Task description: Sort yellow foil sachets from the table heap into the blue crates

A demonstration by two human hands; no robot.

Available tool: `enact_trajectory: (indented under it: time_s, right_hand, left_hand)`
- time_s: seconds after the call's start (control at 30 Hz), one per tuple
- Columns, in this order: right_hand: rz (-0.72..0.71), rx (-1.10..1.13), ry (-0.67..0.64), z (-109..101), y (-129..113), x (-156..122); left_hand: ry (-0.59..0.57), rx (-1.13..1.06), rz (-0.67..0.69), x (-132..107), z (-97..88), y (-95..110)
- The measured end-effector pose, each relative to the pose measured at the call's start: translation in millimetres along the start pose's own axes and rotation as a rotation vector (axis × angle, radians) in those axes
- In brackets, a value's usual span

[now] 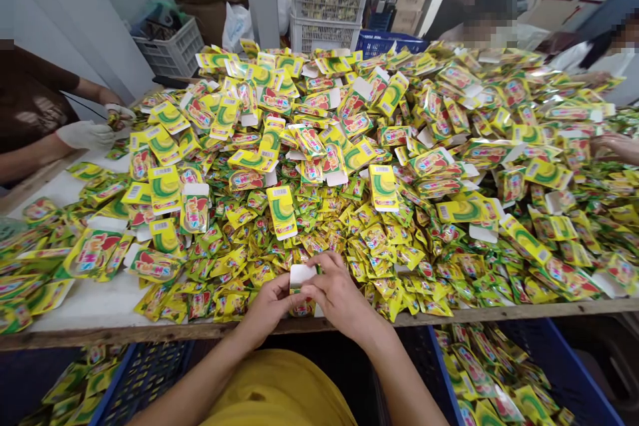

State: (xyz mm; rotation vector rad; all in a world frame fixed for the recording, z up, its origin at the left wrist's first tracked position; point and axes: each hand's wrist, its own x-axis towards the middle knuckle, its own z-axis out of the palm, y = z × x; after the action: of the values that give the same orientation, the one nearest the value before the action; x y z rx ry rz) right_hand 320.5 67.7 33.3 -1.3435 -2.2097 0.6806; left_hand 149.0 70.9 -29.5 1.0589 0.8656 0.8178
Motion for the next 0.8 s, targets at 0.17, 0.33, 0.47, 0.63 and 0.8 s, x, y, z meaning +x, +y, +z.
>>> enact_trajectory:
  time_s: [0.17, 0.33, 0.47, 0.63, 0.8]
  right_hand:
    - [0.253, 0.403, 0.333, 22.3, 5.8, -22.8]
    - [0.596, 1.136, 0.426, 46.4, 8.7, -28.7]
    - [0.674, 1.375, 0.227, 44.1, 10.8, -21.8]
    - [0.554, 1.171, 0.264, 38.8, 14.4, -17.2]
    - [0.553, 1.008, 0.333, 39.0, 12.9, -10.0]
  left_hand:
    - [0.057, -0.008, -0.025, -6.4, 4.1, 5.1]
    - [-0.004, -0.02, -0.111, -8.4, 5.4, 19.2]
    - [0.044, 0.001, -0.131, -6.2, 1.8, 28.8]
    - [0.179, 0.105, 0.048, -1.7, -4.1, 19.5]
    - [0.24, 0.304, 0.25, 1.7, -3.8, 8.8]
